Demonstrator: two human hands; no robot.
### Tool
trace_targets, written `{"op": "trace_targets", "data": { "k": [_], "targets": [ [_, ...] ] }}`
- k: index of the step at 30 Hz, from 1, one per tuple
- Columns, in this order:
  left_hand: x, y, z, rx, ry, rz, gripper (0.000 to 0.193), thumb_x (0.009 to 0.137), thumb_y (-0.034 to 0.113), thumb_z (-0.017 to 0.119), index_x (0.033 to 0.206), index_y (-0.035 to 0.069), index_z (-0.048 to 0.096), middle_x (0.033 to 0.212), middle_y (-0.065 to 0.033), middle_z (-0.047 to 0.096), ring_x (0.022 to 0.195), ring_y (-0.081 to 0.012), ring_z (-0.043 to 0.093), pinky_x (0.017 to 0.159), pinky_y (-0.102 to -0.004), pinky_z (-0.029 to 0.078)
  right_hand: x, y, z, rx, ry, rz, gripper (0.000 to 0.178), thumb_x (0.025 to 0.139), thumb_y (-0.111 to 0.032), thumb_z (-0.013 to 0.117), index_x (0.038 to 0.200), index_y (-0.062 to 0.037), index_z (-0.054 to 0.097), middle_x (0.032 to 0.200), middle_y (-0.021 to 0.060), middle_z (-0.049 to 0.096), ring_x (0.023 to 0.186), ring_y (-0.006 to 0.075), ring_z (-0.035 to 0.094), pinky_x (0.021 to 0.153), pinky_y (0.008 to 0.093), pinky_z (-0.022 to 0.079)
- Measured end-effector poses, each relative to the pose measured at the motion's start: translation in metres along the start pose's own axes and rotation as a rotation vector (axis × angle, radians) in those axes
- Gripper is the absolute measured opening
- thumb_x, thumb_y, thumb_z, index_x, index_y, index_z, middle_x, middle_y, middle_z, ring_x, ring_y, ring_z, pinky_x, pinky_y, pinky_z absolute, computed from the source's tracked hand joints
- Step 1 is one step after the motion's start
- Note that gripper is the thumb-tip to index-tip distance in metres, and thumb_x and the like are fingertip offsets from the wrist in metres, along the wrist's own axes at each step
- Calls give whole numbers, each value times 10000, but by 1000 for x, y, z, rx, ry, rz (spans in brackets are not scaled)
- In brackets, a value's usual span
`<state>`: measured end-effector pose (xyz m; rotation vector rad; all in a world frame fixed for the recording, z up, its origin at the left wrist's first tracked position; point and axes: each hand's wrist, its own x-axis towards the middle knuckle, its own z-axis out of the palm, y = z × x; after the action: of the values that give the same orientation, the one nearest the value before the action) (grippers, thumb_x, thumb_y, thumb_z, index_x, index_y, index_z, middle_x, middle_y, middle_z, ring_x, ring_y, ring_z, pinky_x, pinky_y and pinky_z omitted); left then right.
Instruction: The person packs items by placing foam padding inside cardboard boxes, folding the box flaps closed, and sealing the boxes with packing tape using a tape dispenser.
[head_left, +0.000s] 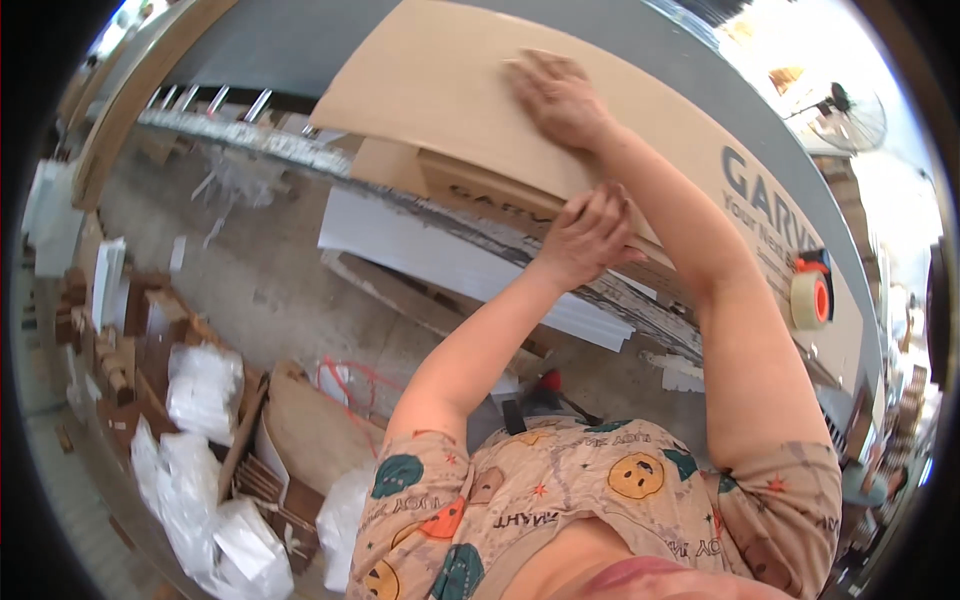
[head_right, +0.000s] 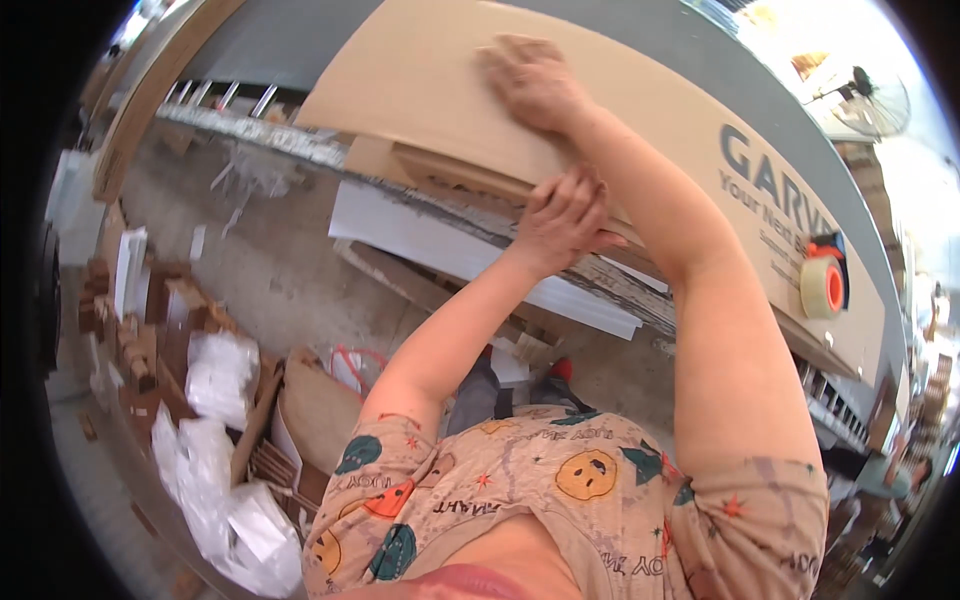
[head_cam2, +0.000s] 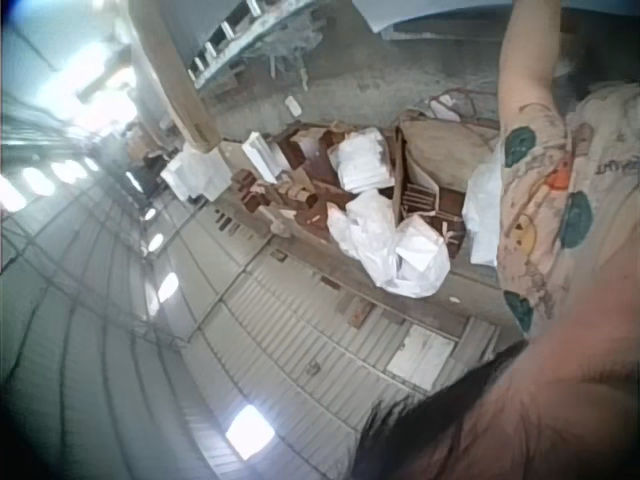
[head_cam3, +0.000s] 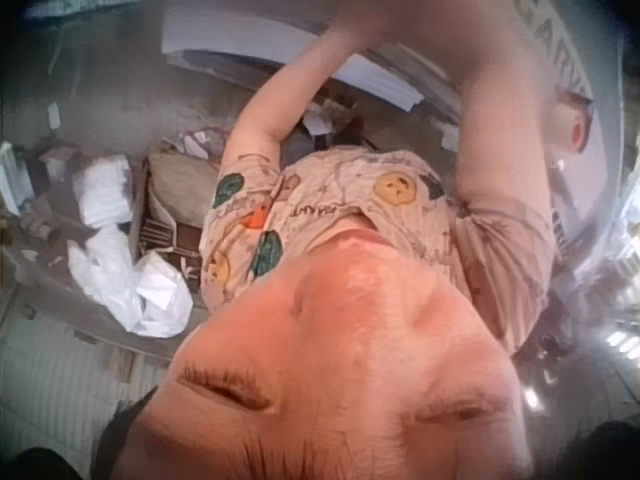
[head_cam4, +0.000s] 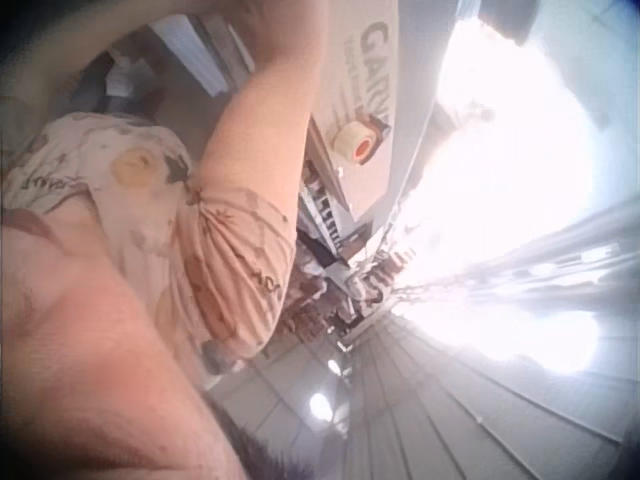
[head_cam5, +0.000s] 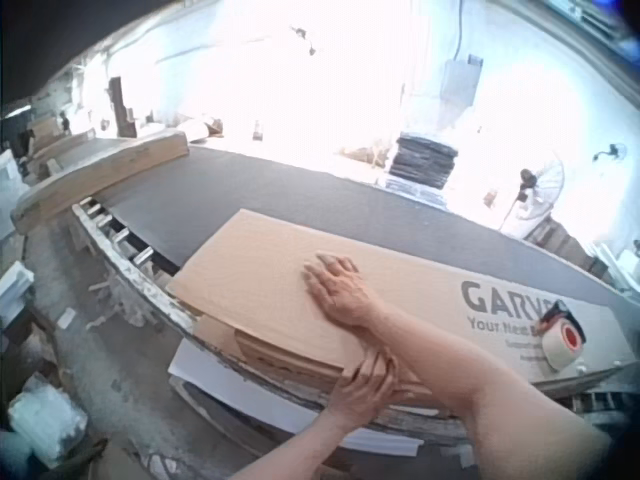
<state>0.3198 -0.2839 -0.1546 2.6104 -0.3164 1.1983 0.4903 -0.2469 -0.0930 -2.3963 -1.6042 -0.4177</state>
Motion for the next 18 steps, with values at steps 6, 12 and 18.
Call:
{"op": "trace_targets", "data": {
  "k": [6,12,18],
  "targets": [
    [25,17,0,23,106,-118,427,890,520,527,1028,123,604,1140,-55,575,1124,-222,516,963,-403,332,-136,218,-40,-285,-141,735,563,955,-454,283,1322,-76,481,1414,168,430,1315,338,382,1108,446,244],
    [40,30,12,21,431,-182,265,900,391,590,742,179,587,897,56,633,895,-147,593,835,-311,350,-97,162,-71,-115,13,720,495,919,-395,440,1092,23,641,1109,232,635,1073,359,592,966,421,435],
    [39,28,22,76,556,-241,400,864,320,662,553,167,460,637,47,568,634,-151,520,692,-295,339,-102,161,-66,-22,-99,781,517,929,-373,365,1109,40,618,1188,266,578,1156,406,520,1028,447,370]
  ]
}}
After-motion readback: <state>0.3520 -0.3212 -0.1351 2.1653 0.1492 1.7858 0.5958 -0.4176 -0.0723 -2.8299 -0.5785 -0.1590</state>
